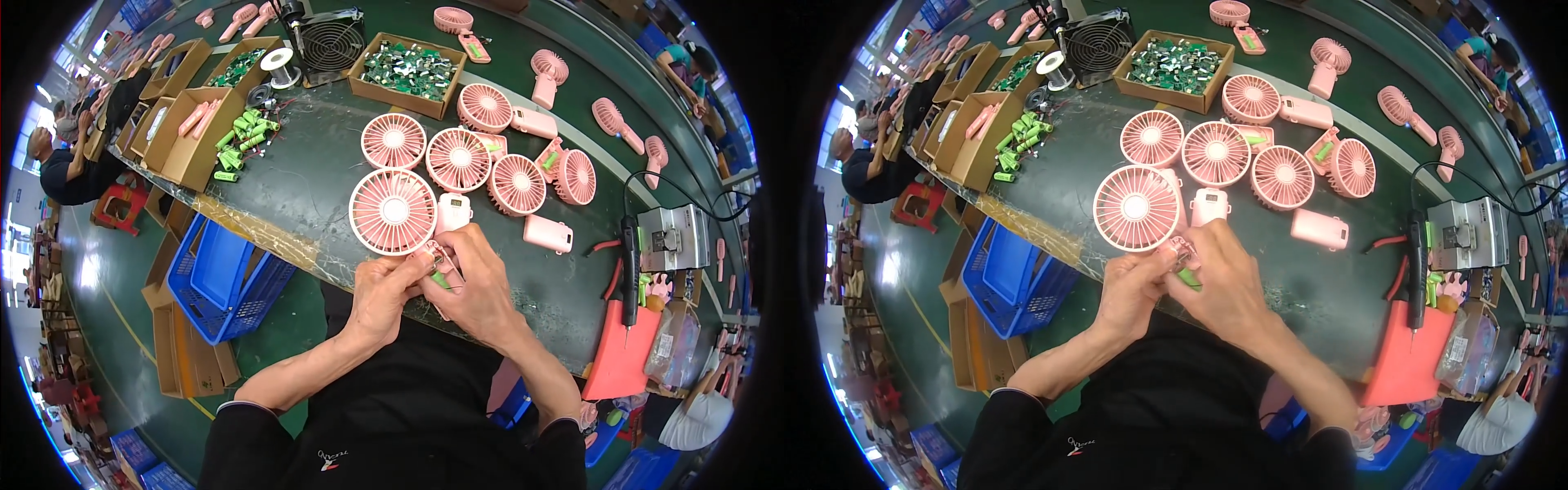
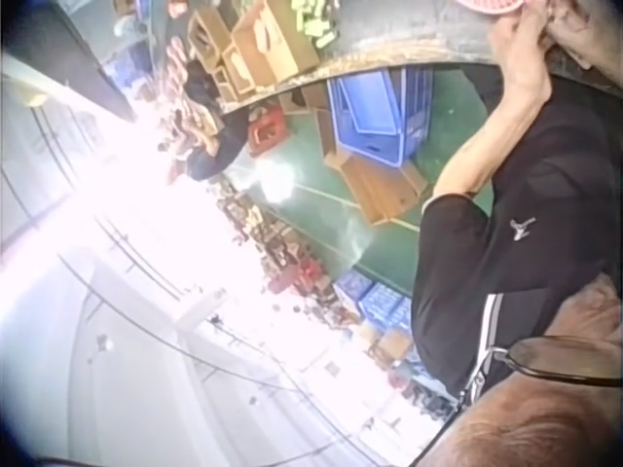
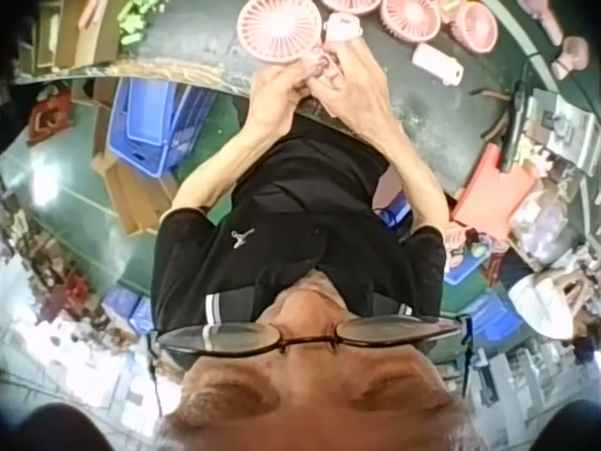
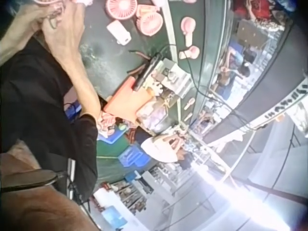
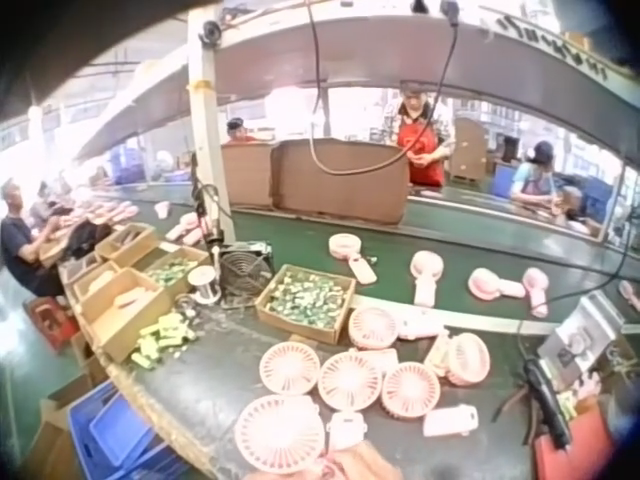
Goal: The person assembles portable electric fans by connecting circuit boards and wires to fan heads, fitting batteries into the handle casings by hand, and driving screws using a powered screwdriver.
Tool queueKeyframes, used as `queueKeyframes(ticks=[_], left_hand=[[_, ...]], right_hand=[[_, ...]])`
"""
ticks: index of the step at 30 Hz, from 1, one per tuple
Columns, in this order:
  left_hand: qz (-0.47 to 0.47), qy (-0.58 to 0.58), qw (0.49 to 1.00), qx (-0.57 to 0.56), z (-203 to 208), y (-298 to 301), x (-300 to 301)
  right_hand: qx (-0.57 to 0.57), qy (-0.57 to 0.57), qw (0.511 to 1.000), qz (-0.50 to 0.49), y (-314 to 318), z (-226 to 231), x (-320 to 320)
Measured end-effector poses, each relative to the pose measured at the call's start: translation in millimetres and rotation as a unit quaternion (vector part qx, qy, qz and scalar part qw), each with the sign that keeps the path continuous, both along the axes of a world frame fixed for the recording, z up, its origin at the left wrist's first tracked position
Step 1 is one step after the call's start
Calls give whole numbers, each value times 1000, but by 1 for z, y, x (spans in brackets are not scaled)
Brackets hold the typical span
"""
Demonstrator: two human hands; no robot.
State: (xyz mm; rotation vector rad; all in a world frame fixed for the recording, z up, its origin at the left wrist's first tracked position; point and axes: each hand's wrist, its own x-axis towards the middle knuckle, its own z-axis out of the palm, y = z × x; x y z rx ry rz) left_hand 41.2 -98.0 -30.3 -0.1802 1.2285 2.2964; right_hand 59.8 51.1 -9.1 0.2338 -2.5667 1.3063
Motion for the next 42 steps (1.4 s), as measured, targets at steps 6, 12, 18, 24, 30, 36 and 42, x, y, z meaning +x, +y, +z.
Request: queueKeyframes(ticks=[6,12,18,24,30,36,42], left_hand=[[4,-1,1000,-7,4,0,3],[7,-4,1000,-4,5,1,-1],[21,-8,1000,6,1,-8,-4],[37,-11,999,-4,1,-21,-14],[7,-13,1000,-22,3,-20,-14],[20,-51,998,22,4,-13,-15],[25,-81,996,9,2,-19,-18]], right_hand=[[69,14,995,64,10,2,-3],[34,14,998,56,8,8,-7],[-44,-40,994,89,20,19,-14],[-171,-252,953,-5,46,14,11],[-61,-29,997,42,22,5,17],[-36,-16,999,24,18,10,16],[9,0,1000,-28,37,13,19]])
